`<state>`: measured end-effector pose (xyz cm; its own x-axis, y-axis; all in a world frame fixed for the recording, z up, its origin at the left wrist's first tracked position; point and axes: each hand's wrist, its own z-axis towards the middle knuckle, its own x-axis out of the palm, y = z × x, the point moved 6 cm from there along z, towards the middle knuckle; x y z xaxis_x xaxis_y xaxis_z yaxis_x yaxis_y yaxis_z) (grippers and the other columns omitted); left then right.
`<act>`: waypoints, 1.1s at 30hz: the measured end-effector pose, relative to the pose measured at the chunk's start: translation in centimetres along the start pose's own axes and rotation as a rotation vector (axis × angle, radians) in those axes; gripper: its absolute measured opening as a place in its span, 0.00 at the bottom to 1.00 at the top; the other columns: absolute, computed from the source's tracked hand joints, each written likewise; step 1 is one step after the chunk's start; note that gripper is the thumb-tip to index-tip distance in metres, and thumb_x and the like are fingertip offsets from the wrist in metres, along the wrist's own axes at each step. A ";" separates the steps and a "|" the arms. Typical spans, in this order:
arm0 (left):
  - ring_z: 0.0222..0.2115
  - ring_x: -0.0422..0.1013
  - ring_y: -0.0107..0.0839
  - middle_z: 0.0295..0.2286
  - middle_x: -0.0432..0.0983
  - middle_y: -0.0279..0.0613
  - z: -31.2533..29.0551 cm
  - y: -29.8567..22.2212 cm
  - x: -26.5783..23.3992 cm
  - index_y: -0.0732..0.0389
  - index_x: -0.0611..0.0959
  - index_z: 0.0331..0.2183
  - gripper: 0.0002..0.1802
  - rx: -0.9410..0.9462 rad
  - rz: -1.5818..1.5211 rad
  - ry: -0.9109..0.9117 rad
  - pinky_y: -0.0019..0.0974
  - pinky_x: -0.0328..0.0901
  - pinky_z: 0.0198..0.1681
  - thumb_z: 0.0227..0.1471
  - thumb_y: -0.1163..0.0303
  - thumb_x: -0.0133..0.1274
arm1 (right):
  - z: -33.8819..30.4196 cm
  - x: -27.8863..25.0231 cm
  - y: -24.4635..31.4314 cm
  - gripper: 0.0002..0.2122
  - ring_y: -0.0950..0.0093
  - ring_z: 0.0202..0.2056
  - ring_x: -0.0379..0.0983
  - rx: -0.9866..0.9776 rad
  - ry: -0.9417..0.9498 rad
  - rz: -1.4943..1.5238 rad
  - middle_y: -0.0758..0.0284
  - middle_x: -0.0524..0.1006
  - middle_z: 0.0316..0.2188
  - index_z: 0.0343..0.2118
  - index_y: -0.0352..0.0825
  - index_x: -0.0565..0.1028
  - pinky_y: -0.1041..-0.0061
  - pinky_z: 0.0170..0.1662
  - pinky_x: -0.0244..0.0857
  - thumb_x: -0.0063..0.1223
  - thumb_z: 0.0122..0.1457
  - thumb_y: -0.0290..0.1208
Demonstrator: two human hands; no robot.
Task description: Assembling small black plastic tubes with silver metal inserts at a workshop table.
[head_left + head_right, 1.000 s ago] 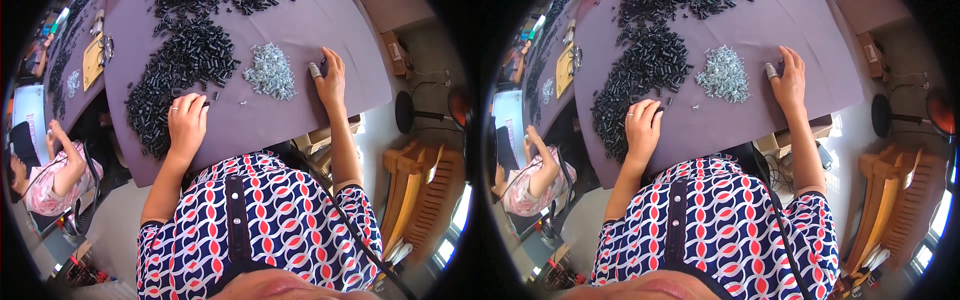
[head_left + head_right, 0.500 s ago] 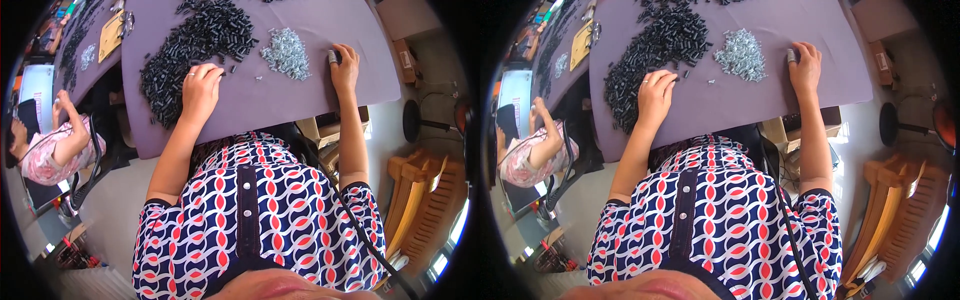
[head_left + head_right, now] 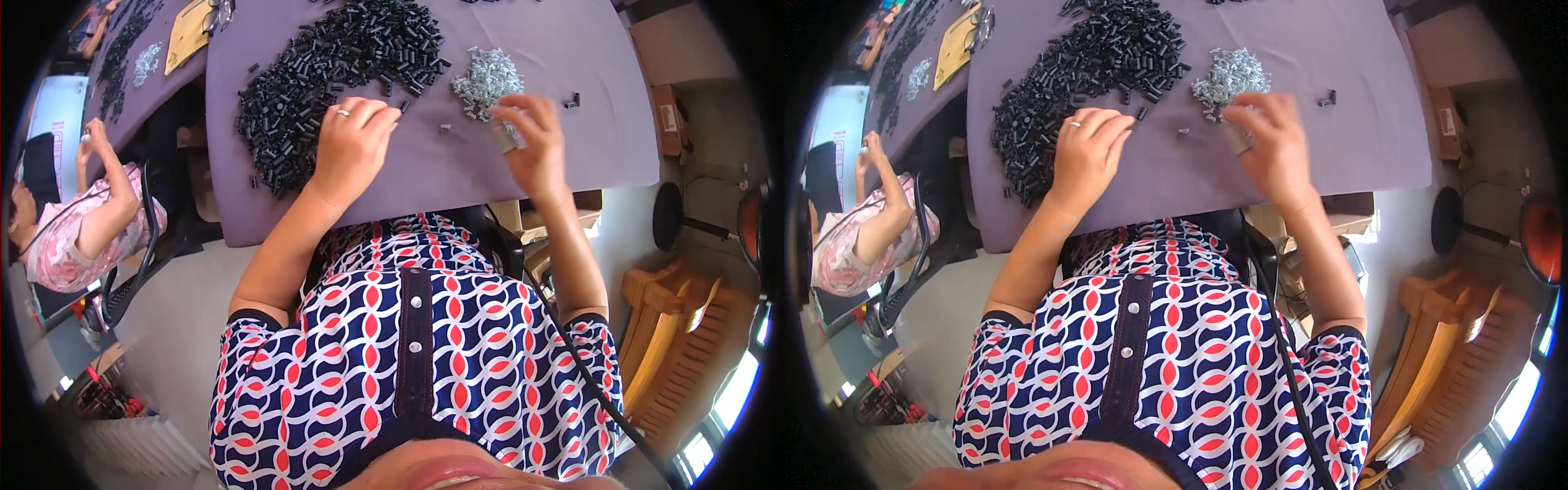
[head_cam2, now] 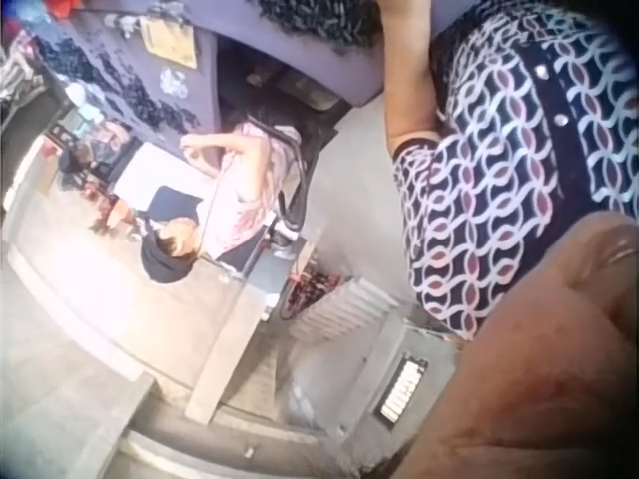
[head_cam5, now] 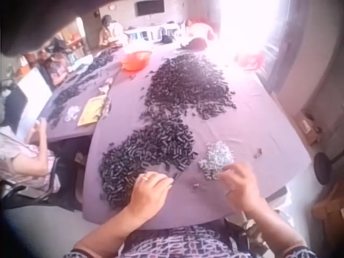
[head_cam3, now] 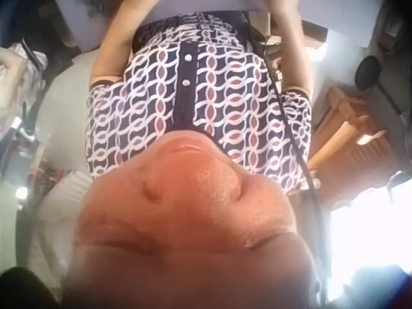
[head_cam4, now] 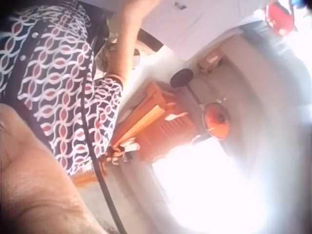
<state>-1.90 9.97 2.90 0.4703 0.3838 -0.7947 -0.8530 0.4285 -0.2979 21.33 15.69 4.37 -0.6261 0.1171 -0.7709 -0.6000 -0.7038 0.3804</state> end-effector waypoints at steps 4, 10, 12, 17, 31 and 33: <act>0.37 0.73 0.40 0.34 0.77 0.37 0.2 0.3 0.7 0.60 0.83 0.35 0.10 -0.017 -0.063 0.030 0.41 0.66 0.40 0.46 0.76 0.61 | 1.2 4.1 3.4 0.16 0.64 0.41 0.71 -0.082 0.194 0.045 0.65 0.74 0.38 0.36 0.34 0.78 0.66 0.43 0.70 0.58 0.40 0.19; 0.36 0.73 0.40 0.34 0.77 0.38 0.3 0.8 0.2 0.60 0.84 0.36 0.11 -0.080 -0.106 0.028 0.41 0.67 0.40 0.46 0.77 0.61 | 1.7 5.5 3.2 0.15 0.63 0.38 0.71 0.003 0.316 0.043 0.65 0.74 0.36 0.34 0.34 0.76 0.67 0.41 0.70 0.58 0.39 0.16; 0.36 0.73 0.40 0.34 0.77 0.39 0.6 0.2 -0.2 0.60 0.84 0.37 0.11 -0.087 -0.128 0.028 0.41 0.67 0.40 0.46 0.77 0.61 | 2.1 5.0 3.5 0.15 0.65 0.37 0.73 0.030 0.327 0.062 0.66 0.75 0.35 0.35 0.34 0.76 0.70 0.41 0.70 0.59 0.41 0.15; 0.35 0.74 0.41 0.36 0.78 0.42 1.1 -1.2 -0.5 0.61 0.82 0.42 0.17 -0.049 -0.213 0.045 0.42 0.67 0.39 0.47 0.77 0.61 | 1.5 6.5 2.0 0.08 0.76 0.34 0.77 0.505 0.392 0.801 0.66 0.79 0.33 0.39 0.29 0.74 0.79 0.38 0.70 0.57 0.56 0.16; 0.30 0.75 0.43 0.30 0.79 0.42 1.2 0.0 0.8 0.61 0.82 0.32 0.06 -0.255 -0.602 0.025 0.41 0.68 0.33 0.48 0.76 0.60 | 2.2 7.1 3.0 0.13 0.77 0.38 0.79 0.629 0.449 1.088 0.64 0.81 0.34 0.49 0.31 0.72 0.78 0.41 0.72 0.53 0.60 0.17; 0.29 0.75 0.41 0.30 0.79 0.44 1.3 -0.3 0.6 0.64 0.82 0.32 0.08 -0.177 -0.466 0.047 0.39 0.68 0.32 0.46 0.81 0.61 | 2.4 6.7 3.3 0.15 0.75 0.38 0.79 0.542 0.411 0.927 0.63 0.81 0.34 0.48 0.31 0.73 0.77 0.41 0.72 0.53 0.57 0.15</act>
<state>-1.01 11.15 3.19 0.8032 0.1461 -0.5775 -0.5821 0.3986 -0.7088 13.99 15.84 1.66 -0.7889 -0.5959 -0.1502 -0.1913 0.0057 0.9815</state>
